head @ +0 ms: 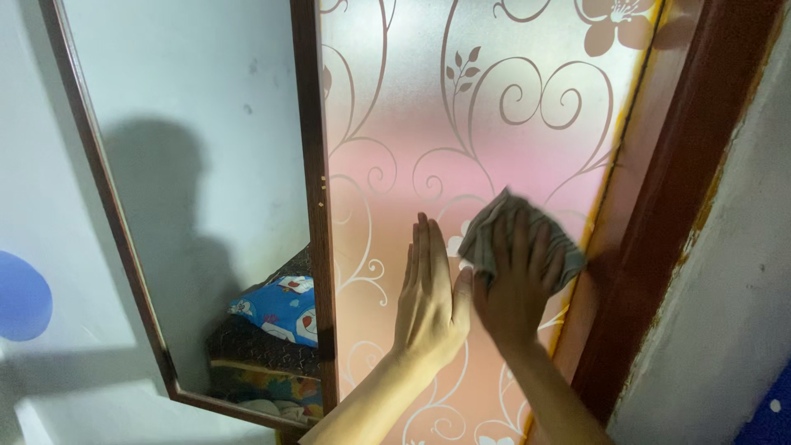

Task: The person wipes a wall-mounted mirror with a cloth, sprays the cloth with a cleaning solution, and continues wiping the mirror surface. The person repeats the spraying and wiping process to clean the mirror.

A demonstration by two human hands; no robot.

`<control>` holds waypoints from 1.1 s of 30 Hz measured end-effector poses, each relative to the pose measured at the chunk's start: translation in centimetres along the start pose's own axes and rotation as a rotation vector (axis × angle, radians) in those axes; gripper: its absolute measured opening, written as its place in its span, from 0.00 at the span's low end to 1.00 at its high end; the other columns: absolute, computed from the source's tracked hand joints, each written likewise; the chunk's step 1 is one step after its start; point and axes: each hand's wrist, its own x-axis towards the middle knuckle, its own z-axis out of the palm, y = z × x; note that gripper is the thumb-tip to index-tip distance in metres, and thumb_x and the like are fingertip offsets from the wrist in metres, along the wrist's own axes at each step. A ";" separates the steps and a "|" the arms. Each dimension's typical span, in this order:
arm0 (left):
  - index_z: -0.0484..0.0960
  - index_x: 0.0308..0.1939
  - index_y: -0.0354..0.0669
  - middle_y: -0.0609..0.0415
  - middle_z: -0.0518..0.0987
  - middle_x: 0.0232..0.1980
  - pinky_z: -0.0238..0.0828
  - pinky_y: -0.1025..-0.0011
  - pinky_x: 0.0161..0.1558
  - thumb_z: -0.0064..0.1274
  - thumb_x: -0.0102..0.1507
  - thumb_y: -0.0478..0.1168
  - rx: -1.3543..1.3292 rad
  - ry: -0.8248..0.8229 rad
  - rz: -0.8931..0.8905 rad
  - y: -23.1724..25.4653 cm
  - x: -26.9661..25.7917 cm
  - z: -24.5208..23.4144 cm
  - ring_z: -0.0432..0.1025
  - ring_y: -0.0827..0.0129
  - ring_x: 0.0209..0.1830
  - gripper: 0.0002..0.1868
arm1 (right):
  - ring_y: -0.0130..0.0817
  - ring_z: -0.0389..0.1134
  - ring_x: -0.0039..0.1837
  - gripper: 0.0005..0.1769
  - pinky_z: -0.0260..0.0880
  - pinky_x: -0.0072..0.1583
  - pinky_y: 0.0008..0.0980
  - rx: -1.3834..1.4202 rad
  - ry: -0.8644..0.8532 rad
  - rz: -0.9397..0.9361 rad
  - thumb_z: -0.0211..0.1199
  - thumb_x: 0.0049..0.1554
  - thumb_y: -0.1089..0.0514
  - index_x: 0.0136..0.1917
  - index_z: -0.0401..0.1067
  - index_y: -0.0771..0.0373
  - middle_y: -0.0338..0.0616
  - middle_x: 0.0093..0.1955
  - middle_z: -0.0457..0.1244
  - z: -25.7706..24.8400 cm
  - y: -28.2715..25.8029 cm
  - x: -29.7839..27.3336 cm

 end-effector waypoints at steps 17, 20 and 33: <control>0.47 0.72 0.17 0.19 0.47 0.77 0.42 0.48 0.76 0.39 0.69 0.41 0.068 0.023 -0.058 -1.9 -1.6 -0.7 0.44 0.33 0.79 0.35 | 0.59 0.45 0.79 0.43 0.39 0.74 0.67 0.002 -0.093 -0.146 0.59 0.50 0.49 0.78 0.56 0.55 0.49 0.81 0.46 -1.6 -0.6 -0.7; 0.47 0.73 0.17 0.20 0.47 0.77 0.41 0.48 0.77 0.38 0.70 0.41 0.052 0.023 -0.069 -1.5 -1.9 -1.3 0.43 0.33 0.80 0.35 | 0.59 0.43 0.81 0.43 0.37 0.76 0.65 -0.051 -0.030 -0.145 0.59 0.53 0.48 0.80 0.55 0.55 0.49 0.83 0.46 -0.9 -0.8 4.2; 0.44 0.75 0.19 0.21 0.43 0.79 0.38 0.49 0.78 0.35 0.72 0.44 0.045 0.011 -0.093 -0.5 -2.9 -3.1 0.39 0.32 0.82 0.36 | 0.48 0.47 0.80 0.36 0.43 0.77 0.54 0.269 -0.252 -0.608 0.54 0.55 0.51 0.75 0.55 0.62 0.49 0.78 0.50 1.5 -5.5 1.9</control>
